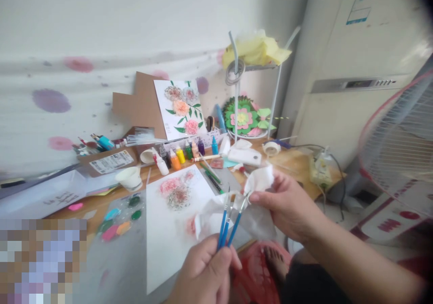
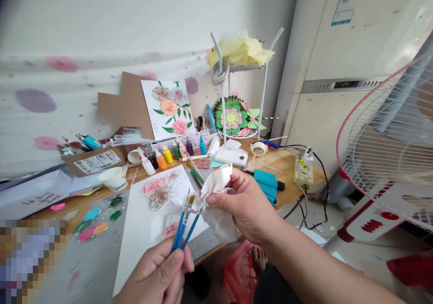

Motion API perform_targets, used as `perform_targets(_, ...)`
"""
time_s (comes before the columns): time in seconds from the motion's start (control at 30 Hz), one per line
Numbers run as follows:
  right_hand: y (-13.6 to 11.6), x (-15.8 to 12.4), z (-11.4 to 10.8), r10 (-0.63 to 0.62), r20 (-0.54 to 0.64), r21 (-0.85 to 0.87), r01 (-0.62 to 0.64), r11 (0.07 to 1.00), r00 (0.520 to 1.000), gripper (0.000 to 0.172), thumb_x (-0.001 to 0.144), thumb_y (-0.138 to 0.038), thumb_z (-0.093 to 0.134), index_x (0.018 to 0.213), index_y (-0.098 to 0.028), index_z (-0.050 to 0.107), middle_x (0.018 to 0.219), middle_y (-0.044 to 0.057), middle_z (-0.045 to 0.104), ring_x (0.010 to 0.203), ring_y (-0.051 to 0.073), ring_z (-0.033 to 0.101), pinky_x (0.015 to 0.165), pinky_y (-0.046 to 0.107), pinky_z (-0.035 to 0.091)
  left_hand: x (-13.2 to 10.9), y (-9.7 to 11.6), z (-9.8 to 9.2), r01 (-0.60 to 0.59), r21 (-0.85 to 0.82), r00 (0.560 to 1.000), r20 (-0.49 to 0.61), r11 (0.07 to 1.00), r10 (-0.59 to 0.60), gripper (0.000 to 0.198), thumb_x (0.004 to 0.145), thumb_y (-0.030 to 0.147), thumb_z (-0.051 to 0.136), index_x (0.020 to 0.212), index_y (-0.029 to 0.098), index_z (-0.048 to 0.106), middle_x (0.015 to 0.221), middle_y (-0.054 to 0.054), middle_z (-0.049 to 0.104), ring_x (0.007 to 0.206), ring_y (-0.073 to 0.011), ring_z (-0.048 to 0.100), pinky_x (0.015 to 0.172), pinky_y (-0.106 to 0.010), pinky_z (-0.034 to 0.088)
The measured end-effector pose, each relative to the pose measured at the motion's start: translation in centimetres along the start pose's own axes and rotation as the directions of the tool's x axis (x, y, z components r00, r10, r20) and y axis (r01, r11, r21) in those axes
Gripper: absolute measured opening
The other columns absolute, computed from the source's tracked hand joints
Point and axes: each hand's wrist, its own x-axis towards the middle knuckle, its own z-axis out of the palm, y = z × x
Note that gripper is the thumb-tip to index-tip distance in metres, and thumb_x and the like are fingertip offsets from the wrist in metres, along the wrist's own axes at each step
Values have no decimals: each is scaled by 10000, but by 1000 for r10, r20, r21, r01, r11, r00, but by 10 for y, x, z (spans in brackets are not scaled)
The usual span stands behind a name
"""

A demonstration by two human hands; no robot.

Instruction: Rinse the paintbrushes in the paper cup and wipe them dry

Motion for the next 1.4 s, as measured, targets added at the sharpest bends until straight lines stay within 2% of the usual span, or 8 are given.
perform_targets(0.2, -5, -4, -4, -391, 1, -287, 375, 882, 921, 183, 616, -189, 804, 571, -213, 627, 674, 30, 699, 628, 167, 630, 562, 270, 498, -1, -2, 5, 7, 115, 996, -86, 993, 2, 560, 793, 724, 453, 772, 175, 559, 329, 86, 368, 307, -58, 227, 395, -208, 147)
perform_targets(0.33, -9, -8, -5, -561, 13, -398, 519, 756, 827, 171, 726, -77, 713, 752, -243, 681, 821, 27, 723, 771, 173, 657, 659, 278, 511, -4, 1, 6, 7, 221, 988, -154, 975, 28, 551, 810, 707, 442, 789, 174, 583, 344, 76, 385, 327, -67, 236, 406, -215, 155)
perform_targets(0.5, -5, -4, -1, -524, 338, -368, 622, 691, 782, 170, 738, -76, 654, 773, -238, 694, 904, 33, 755, 852, 203, 688, 787, 355, 535, -8, 8, 4, 38, 274, 983, -181, 961, 12, 413, 830, 583, 536, 780, 182, 624, 351, 58, 428, 326, -98, 308, 393, -234, 189)
perform_targets(0.77, -5, 3, -6, -235, 316, -399, 354, 846, 919, 75, 731, -167, 727, 687, -192, 672, 738, 36, 718, 674, 153, 672, 603, 251, 530, -5, 6, 0, 26, 206, 995, -104, 978, -4, 424, 822, 590, 546, 707, 183, 566, 330, 73, 406, 296, -69, 251, 376, -226, 138)
perform_targets(0.97, -6, 22, -30, -187, -46, -378, 157, 913, 981, 159, 699, -287, 751, 701, -188, 626, 691, 4, 669, 567, 110, 583, 503, 213, 446, -1, -2, -12, 44, -13, 998, -48, 999, -45, 442, 846, 615, 493, 750, 185, 529, 311, 92, 389, 275, -44, 200, 367, -197, 114)
perform_targets(1.13, -3, 31, -43, -160, -193, -411, 69, 909, 968, 166, 650, -261, 768, 713, -178, 638, 655, -24, 613, 545, 81, 495, 474, 182, 351, -1, 2, -12, 58, -266, 995, -68, 962, -78, 386, 837, 552, 568, 742, 178, 540, 433, 18, 570, 324, -73, 430, 375, -175, 254)
perform_targets(1.27, 6, 17, -25, -22, -110, -397, -24, 917, 994, 114, 707, -255, 703, 765, -186, 635, 613, -31, 598, 496, 85, 491, 445, 185, 355, 0, 3, -5, -54, -402, 976, -216, 914, -37, 355, 755, 454, 714, 636, 145, 585, 960, -111, 722, 809, -194, 681, 668, -261, 508)
perform_targets(1.4, 22, -6, 6, 139, 131, -357, -84, 930, 981, 166, 788, -321, 602, 894, -193, 598, 726, 22, 682, 591, 172, 645, 521, 273, 500, 1, -1, -1, -128, -417, 974, -225, 900, 35, 332, 725, 415, 755, 595, 135, 632, 820, -71, 662, 823, -195, 635, 816, -324, 500)
